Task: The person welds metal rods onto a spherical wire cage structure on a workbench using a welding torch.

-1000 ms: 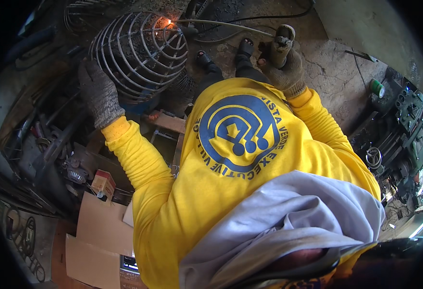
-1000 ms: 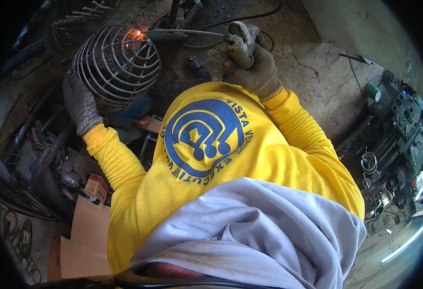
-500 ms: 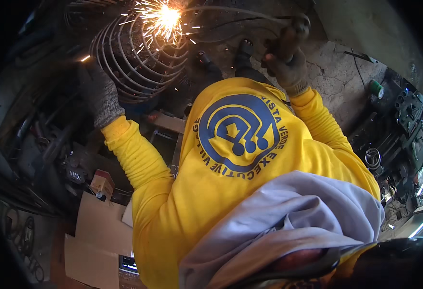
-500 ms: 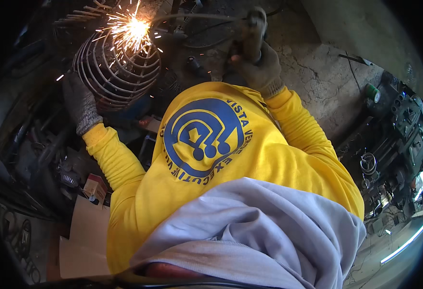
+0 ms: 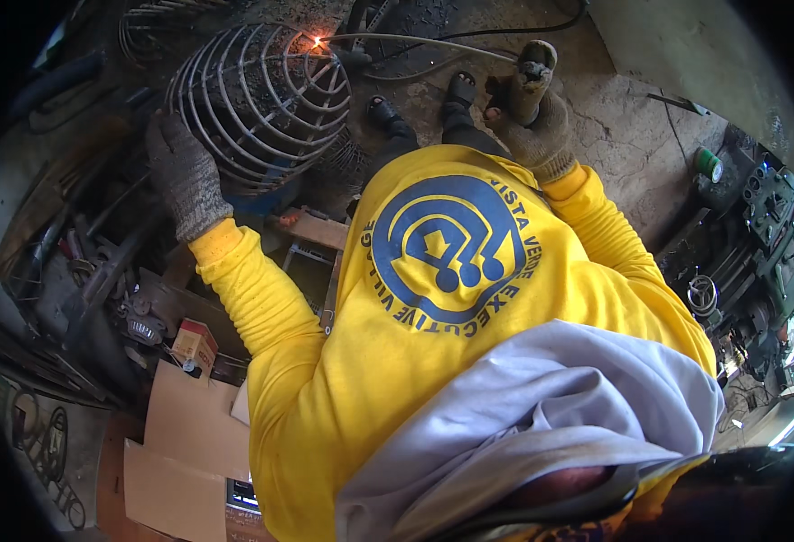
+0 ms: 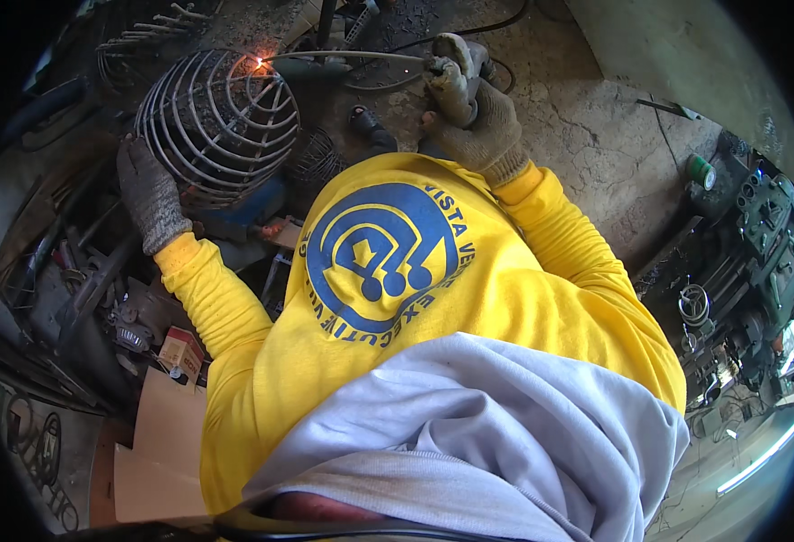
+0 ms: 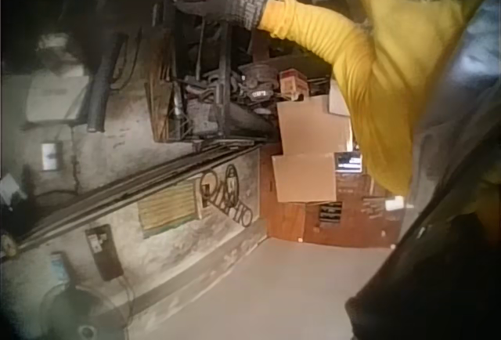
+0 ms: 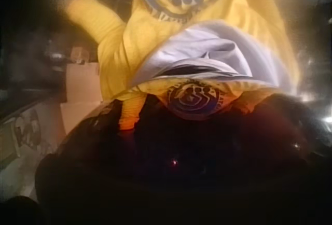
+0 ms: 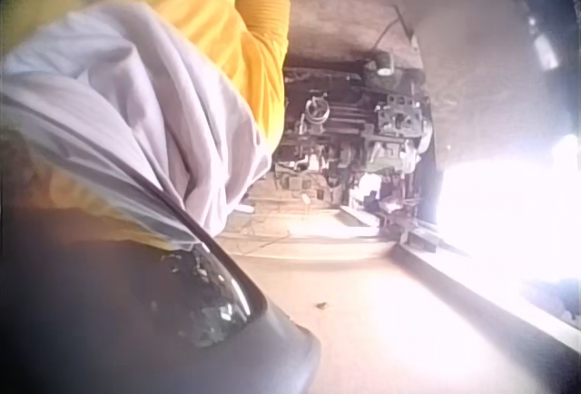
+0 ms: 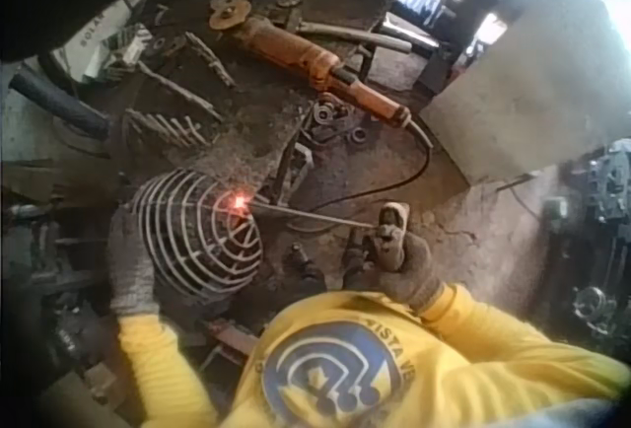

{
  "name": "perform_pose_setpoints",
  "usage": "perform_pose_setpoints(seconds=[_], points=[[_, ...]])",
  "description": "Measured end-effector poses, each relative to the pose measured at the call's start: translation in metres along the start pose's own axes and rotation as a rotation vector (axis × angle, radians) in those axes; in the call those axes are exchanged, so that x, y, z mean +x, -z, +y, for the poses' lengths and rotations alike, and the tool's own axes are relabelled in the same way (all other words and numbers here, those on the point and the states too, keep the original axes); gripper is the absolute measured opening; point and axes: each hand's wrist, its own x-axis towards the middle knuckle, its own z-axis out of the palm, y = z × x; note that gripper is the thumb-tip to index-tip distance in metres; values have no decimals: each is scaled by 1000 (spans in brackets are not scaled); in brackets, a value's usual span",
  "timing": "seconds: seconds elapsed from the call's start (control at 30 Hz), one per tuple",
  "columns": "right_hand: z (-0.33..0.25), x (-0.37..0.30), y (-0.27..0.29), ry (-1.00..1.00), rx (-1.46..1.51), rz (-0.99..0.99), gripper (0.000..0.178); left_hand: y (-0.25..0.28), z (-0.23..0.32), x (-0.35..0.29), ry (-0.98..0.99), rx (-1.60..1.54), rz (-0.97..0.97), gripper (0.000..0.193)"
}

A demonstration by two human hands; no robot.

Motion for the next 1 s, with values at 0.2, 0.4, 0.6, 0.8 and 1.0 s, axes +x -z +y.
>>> perform_pose_setpoints(seconds=[0.2, 0.4, 0.6, 0.8, 1.0], points=[[2, 2, -3, 23, 23, 17, 44, -3, -16, 4, -42, 3, 12, 51], [1, 1, -3, 4, 48, 17, 43, -4, -15, 6, -104, 50, 50, 44], [-3, 3, -1, 9, -112, -46, 37, -1, 0, 1, -54, -48, -12, 42], [-1, 1, 0, -63, 41, 9, 41, -17, -59, 18, -202, -140, -16, 41], [5, -1, 2, -76, 25, 40, 44, -6, -25, 9, -193, -35, 4, 50]])
